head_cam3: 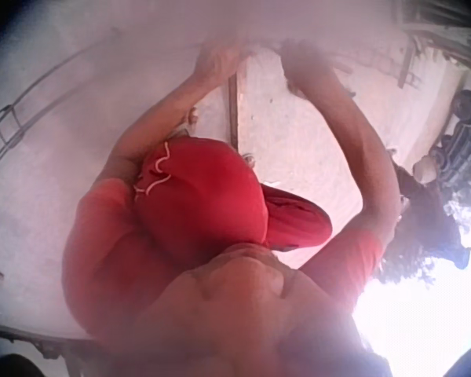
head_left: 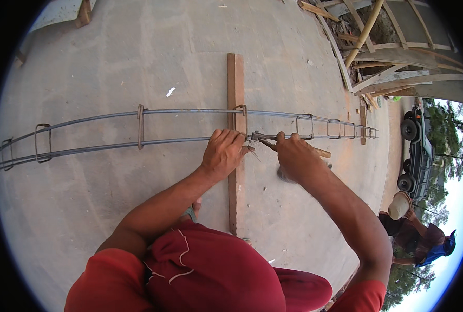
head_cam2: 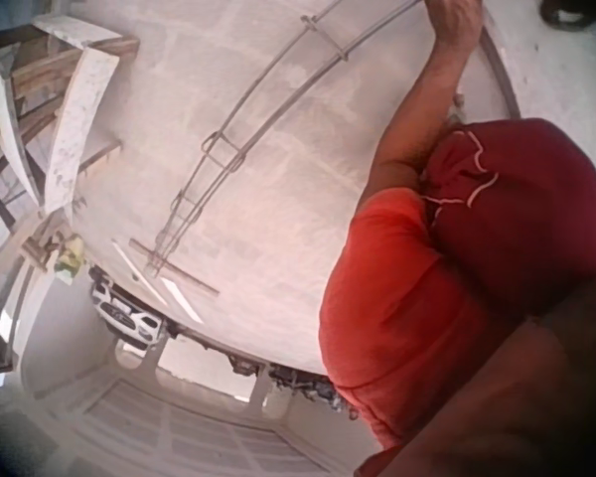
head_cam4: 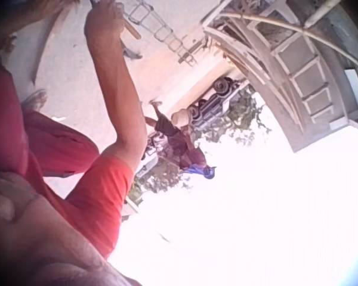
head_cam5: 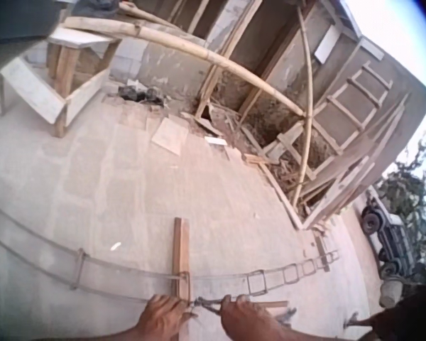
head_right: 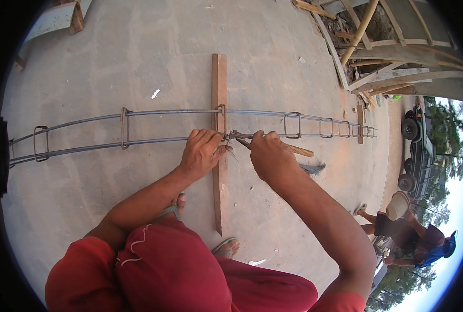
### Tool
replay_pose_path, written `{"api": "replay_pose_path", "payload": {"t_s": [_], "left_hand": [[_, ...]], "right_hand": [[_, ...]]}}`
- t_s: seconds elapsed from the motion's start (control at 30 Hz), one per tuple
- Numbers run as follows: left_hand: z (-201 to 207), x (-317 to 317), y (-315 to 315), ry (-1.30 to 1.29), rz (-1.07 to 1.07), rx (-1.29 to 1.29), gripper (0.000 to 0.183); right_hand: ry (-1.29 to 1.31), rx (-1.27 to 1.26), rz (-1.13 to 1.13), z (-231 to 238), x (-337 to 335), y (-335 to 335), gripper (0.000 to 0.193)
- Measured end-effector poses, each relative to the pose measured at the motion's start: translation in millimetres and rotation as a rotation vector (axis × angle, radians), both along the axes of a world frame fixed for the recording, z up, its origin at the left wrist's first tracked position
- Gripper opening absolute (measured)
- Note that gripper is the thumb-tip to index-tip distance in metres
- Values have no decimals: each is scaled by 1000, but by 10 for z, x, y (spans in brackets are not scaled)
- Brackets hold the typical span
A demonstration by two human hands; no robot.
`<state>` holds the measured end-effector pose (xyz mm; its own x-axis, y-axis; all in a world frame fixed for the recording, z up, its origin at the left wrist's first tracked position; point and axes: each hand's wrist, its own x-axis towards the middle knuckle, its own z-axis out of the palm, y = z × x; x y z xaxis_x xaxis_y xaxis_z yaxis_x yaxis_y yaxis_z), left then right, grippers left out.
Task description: The person ties a metal rebar cage together using wire and pliers. They wrap wire around the intersections of the rebar bars and twist it tight with pliers to secure the structure. The person works systematically along the length of the cage, moving from one joint to the next.
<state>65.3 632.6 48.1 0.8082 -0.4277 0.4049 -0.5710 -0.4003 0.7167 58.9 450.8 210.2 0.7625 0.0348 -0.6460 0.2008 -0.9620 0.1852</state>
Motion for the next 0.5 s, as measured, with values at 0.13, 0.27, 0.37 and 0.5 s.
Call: {"api": "replay_pose_path", "payload": {"t_s": [0.13,0.27,0.37,0.5], "left_hand": [[7,10,15,14,6,-9,34],[-7,8,-4,25,10,-25,33],[16,4,-11,19,10,-19,34],[11,9,-6,9,11,-18,35]], "right_hand": [[20,0,24,68,116,145,15],[72,-80,37,118,149,333,31],[86,-184,-16,-64,107,292,40],[85,-267,125,-71,108,399,34]]}}
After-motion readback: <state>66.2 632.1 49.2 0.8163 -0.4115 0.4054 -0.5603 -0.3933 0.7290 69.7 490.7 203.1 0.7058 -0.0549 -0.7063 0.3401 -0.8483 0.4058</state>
